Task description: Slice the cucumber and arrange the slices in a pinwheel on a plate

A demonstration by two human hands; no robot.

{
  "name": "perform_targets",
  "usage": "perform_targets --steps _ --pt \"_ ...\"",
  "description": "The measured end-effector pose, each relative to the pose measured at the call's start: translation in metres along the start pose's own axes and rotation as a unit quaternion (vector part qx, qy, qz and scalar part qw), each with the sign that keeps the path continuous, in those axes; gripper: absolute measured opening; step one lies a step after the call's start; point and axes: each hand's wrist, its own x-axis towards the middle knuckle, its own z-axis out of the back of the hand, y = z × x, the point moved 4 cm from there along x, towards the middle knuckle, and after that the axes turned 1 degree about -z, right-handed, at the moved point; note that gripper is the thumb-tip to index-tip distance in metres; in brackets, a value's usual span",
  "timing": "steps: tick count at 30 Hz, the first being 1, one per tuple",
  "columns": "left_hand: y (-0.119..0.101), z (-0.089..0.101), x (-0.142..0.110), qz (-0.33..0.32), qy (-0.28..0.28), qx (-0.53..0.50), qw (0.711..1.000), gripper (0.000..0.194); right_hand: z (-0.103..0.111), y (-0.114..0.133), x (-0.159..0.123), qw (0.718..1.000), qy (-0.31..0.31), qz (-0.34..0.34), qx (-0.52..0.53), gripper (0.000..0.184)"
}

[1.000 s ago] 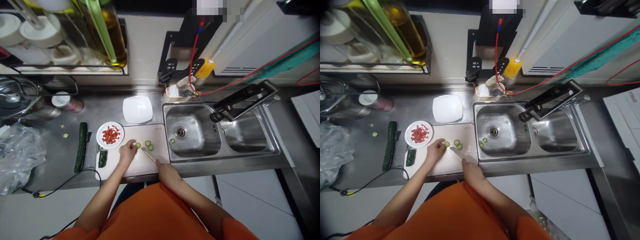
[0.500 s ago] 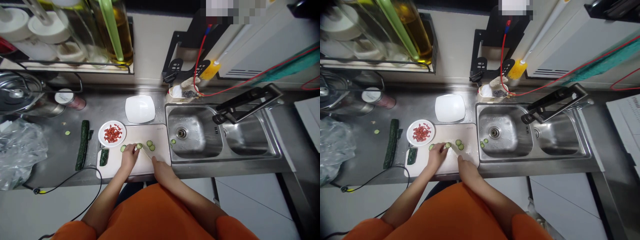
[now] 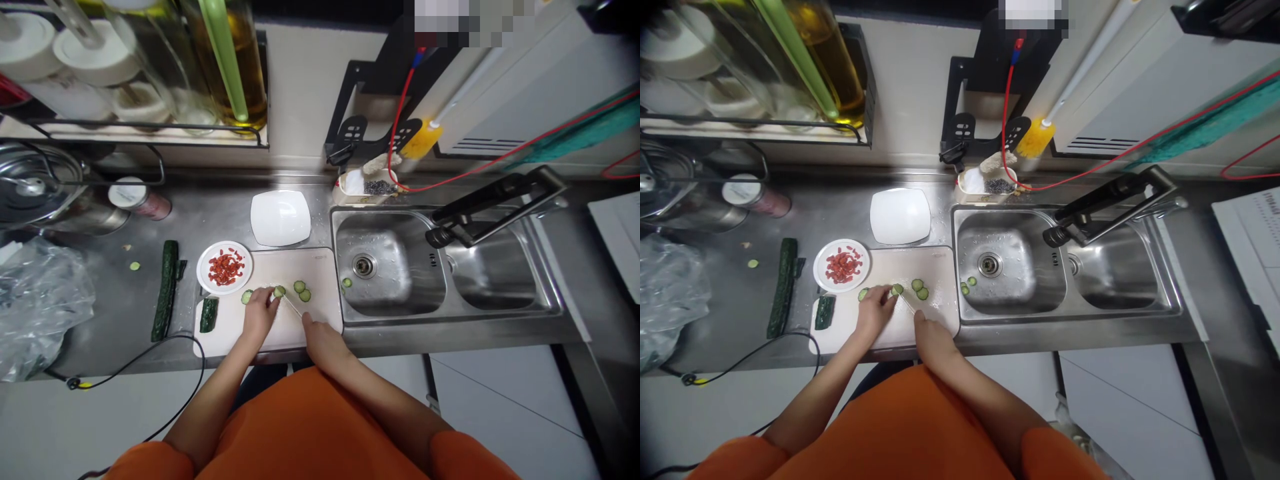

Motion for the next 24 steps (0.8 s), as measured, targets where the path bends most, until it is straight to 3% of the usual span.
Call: perform_targets --steps 12,24 --pt "-0.001 0.001 0.002 0.023 0.018 -0.001 1.000 0.021 0.008 0.008 0.000 0.999 0.017 0.006 0.031 0.045" --pt "-0.008 0.002 0.010 0.061 0.040 -0.037 0.997 0.004 -0.001 -0.024 -0.026 0.998 0.056 -0.028 0.007 0.041"
